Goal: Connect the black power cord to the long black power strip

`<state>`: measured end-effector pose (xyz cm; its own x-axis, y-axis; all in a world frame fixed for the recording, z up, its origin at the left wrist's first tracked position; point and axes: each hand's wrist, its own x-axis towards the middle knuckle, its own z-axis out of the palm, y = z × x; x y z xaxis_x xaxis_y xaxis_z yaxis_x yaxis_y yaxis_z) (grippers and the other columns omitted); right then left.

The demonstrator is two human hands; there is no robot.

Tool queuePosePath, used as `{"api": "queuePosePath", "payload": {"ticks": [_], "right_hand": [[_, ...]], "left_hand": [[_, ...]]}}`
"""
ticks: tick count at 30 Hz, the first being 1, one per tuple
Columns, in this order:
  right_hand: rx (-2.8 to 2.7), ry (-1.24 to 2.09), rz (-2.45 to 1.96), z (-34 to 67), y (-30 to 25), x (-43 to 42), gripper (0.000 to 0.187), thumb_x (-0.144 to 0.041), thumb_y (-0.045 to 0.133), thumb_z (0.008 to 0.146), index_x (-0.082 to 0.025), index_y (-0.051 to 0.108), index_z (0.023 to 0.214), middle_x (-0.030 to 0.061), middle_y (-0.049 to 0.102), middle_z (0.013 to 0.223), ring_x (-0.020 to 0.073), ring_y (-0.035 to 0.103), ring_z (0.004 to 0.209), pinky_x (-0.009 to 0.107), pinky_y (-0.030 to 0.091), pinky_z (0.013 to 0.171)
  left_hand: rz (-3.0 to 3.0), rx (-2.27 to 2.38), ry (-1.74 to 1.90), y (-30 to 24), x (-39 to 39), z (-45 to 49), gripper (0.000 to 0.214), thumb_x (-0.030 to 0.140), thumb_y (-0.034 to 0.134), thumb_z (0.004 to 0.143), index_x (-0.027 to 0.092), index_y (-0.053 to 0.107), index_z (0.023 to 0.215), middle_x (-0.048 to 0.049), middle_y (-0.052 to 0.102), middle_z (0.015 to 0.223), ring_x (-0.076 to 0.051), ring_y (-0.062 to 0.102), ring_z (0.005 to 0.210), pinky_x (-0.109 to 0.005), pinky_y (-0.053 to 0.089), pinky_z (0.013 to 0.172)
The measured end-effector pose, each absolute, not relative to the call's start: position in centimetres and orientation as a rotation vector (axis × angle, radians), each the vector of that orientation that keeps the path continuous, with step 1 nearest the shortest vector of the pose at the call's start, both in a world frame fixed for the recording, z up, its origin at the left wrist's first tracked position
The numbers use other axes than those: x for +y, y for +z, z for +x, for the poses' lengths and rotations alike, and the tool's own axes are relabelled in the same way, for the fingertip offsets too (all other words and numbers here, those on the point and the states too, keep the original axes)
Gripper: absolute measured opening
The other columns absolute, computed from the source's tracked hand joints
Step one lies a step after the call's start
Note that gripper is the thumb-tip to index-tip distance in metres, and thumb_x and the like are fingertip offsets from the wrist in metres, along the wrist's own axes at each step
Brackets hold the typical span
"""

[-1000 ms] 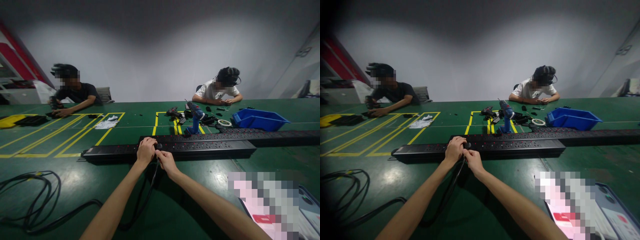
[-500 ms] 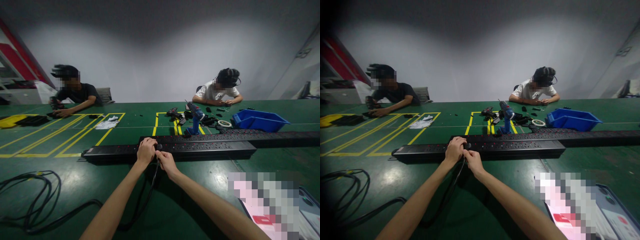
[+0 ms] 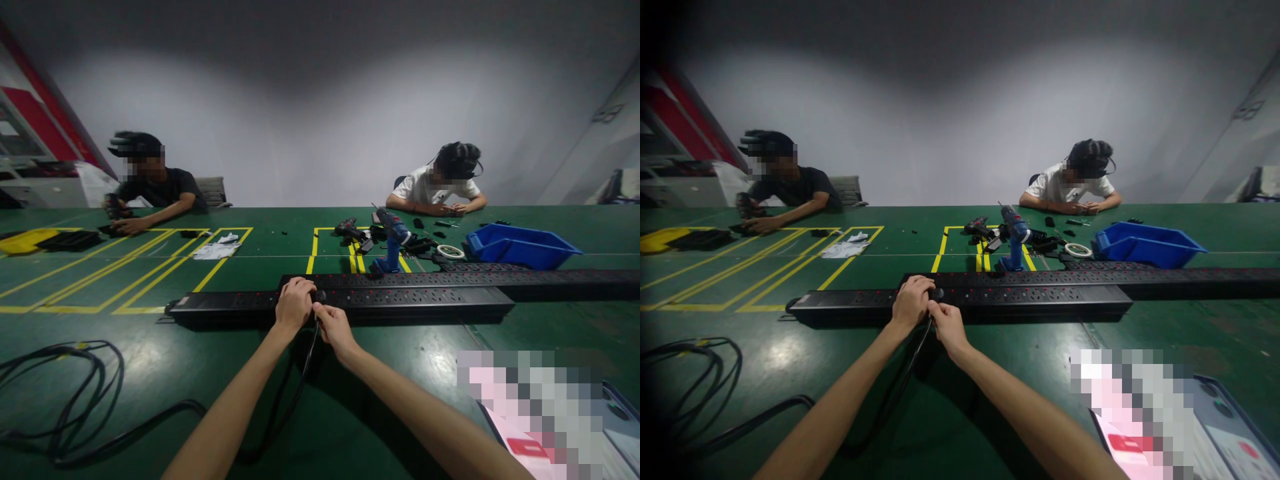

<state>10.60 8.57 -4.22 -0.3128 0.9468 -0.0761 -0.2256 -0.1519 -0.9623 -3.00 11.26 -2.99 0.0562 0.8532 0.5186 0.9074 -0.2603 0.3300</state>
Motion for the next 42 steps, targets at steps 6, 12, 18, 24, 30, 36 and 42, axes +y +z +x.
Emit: {"api": "queuePosePath", "payload": {"ticks": [6, 12, 18, 24, 30, 36, 42], "right_hand": [[-1.160, 1.631, -0.936, 10.4, -3.5, 9.0, 0.050, -0.063, 0.066, 0.072, -0.020, 0.043, 0.061, -0.0098, 0.032, 0.045, 0.0033, 0.023, 0.034, 0.021, 0.014, 0.033], [-1.200, 1.598, -0.923, 10.4, -3.7, 8.5, 0.050, -0.063, 0.065, 0.073, -0.020, 0.043, 0.062, -0.0098, 0.031, 0.044, 0.0038, 0.023, 0.035, 0.020, 0.015, 0.034], [-1.309, 1.506, -0.932, 10.9, -2.8, 8.3, 0.049, -0.063, 0.062, 0.076, -0.019, 0.045, 0.061, -0.0074, 0.035, 0.048, 0.0054, 0.026, 0.040, 0.022, 0.017, 0.038], [-1.510, 1.355, -0.734, 11.8, 1.8, 7.2, 0.043, -0.055, 0.059, 0.084, -0.020, 0.044, 0.064, -0.0061, 0.035, 0.053, 0.0076, 0.030, 0.049, 0.022, 0.021, 0.045], [-1.511, 1.352, -0.859, 12.1, -1.6, 7.2, 0.046, -0.056, 0.058, 0.083, -0.019, 0.045, 0.059, -0.0049, 0.035, 0.053, 0.0088, 0.030, 0.051, 0.023, 0.021, 0.046], [-1.546, 1.309, -0.891, 12.8, -4.9, 7.8, 0.045, -0.054, 0.053, 0.086, -0.017, 0.053, 0.060, -0.0036, 0.039, 0.053, 0.0099, 0.034, 0.051, 0.023, 0.024, 0.049], [-1.600, 1.300, -0.913, 12.8, -4.9, 7.7, 0.046, -0.051, 0.049, 0.086, -0.017, 0.055, 0.056, -0.0026, 0.040, 0.049, 0.0108, 0.036, 0.050, 0.024, 0.026, 0.051]], "left_hand": [[-2.196, -1.883, -1.004, -3.1, 11.4, -3.0, 0.031, 0.012, 0.044, 0.085, 0.023, 0.071, 0.097, -0.0037, 0.070, 0.116, -0.024, 0.052, 0.118, -0.042, 0.043, 0.101], [-2.208, -1.868, -0.982, -3.2, 11.4, -3.1, 0.030, 0.012, 0.044, 0.086, 0.023, 0.070, 0.097, -0.0030, 0.070, 0.115, -0.024, 0.052, 0.118, -0.042, 0.043, 0.102], [-2.230, -1.854, -0.966, -2.9, 11.1, -3.1, 0.030, 0.012, 0.046, 0.084, 0.022, 0.069, 0.100, -0.0050, 0.069, 0.115, -0.025, 0.052, 0.119, -0.042, 0.043, 0.101], [-2.187, -1.921, -0.970, -1.8, 10.2, -2.8, 0.029, 0.013, 0.041, 0.088, 0.022, 0.068, 0.096, -0.0072, 0.068, 0.113, -0.023, 0.054, 0.116, -0.039, 0.043, 0.099], [-2.240, -1.869, -0.975, -2.1, 10.7, -3.0, 0.024, 0.016, 0.048, 0.086, 0.022, 0.068, 0.098, -0.0052, 0.069, 0.114, -0.024, 0.051, 0.118, -0.041, 0.042, 0.101], [-2.229, -1.840, -1.037, -2.3, 10.9, -2.9, 0.024, 0.013, 0.046, 0.087, 0.024, 0.067, 0.083, -0.0013, 0.071, 0.110, -0.023, 0.051, 0.117, -0.042, 0.042, 0.101], [-2.260, -1.886, -1.067, -2.0, 11.2, -3.2, 0.027, 0.011, 0.045, 0.085, 0.024, 0.069, 0.083, -0.0028, 0.072, 0.108, -0.023, 0.054, 0.114, -0.042, 0.043, 0.101]]}}
